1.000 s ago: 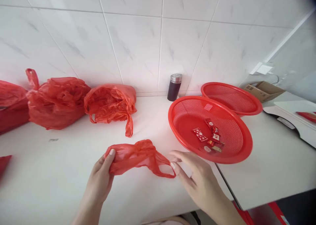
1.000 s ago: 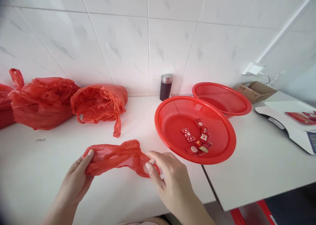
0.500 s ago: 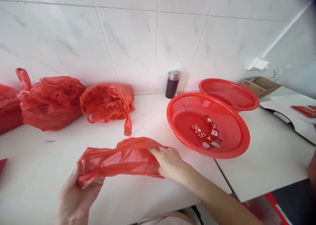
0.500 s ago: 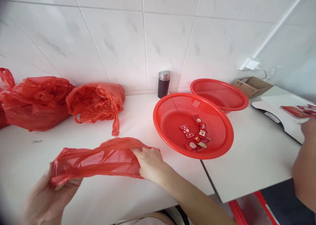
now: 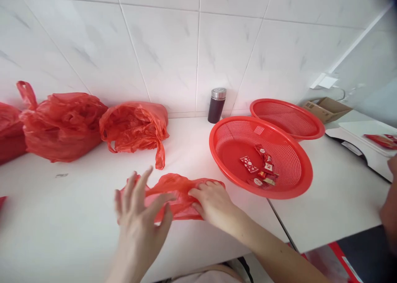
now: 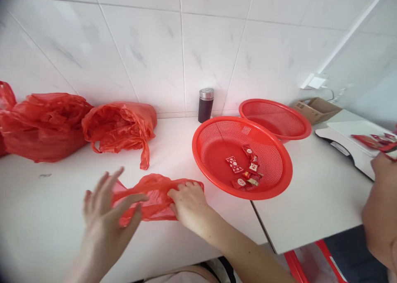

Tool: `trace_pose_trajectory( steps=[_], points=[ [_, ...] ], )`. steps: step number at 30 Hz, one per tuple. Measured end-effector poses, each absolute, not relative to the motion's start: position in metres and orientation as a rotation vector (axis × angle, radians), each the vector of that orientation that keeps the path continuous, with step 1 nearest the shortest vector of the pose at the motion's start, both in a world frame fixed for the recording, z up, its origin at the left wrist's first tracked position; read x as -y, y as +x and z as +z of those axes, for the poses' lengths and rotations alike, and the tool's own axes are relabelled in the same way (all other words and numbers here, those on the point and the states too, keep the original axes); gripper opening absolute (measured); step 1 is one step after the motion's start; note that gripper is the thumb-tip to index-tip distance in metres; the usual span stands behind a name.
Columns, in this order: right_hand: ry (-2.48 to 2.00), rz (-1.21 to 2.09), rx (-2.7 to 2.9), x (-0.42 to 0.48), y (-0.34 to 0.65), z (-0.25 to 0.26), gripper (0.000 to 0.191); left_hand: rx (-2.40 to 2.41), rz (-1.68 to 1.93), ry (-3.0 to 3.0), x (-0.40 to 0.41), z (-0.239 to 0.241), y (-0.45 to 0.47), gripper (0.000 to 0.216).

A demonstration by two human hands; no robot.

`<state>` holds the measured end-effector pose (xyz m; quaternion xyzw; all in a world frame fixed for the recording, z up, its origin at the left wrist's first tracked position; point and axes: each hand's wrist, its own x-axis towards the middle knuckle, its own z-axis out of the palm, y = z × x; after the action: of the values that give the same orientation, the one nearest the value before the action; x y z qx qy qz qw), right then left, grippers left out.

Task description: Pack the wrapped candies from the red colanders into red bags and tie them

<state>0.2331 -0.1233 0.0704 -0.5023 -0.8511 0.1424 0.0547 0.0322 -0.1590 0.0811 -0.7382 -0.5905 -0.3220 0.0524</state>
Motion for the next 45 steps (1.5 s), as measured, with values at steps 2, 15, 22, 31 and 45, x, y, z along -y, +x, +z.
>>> trace_pose_trajectory(
  steps=[2, 15, 22, 31, 45],
  points=[
    [-1.476, 0.415, 2.594, 0.127, 0.23, 0.065, 0.015, 1.979, -0.716, -2.257, 0.149, 0.061, 0.048, 0.023],
    [-1.304, 0.6, 2.776, 0.155, 0.258, 0.074, 0.005, 2.512, -0.582, -2.231, 0.102, 0.03, 0.005, 0.061],
    [-1.162, 0.614, 2.556, 0.149, 0.225, 0.089, 0.021, 2.795, -0.952, -2.567, 0.117, 0.06, 0.033, 0.046],
    [-1.543, 0.918, 2.563, 0.133, 0.259, 0.06, 0.073, 2.886, -1.032, -2.85, 0.127, 0.06, -0.012, 0.025],
    [-1.755, 0.819, 2.542, 0.131, 0.263, 0.065, 0.097, 3.175, -3.014, -1.342, 0.14, 0.056, 0.005, 0.037]
  ],
)
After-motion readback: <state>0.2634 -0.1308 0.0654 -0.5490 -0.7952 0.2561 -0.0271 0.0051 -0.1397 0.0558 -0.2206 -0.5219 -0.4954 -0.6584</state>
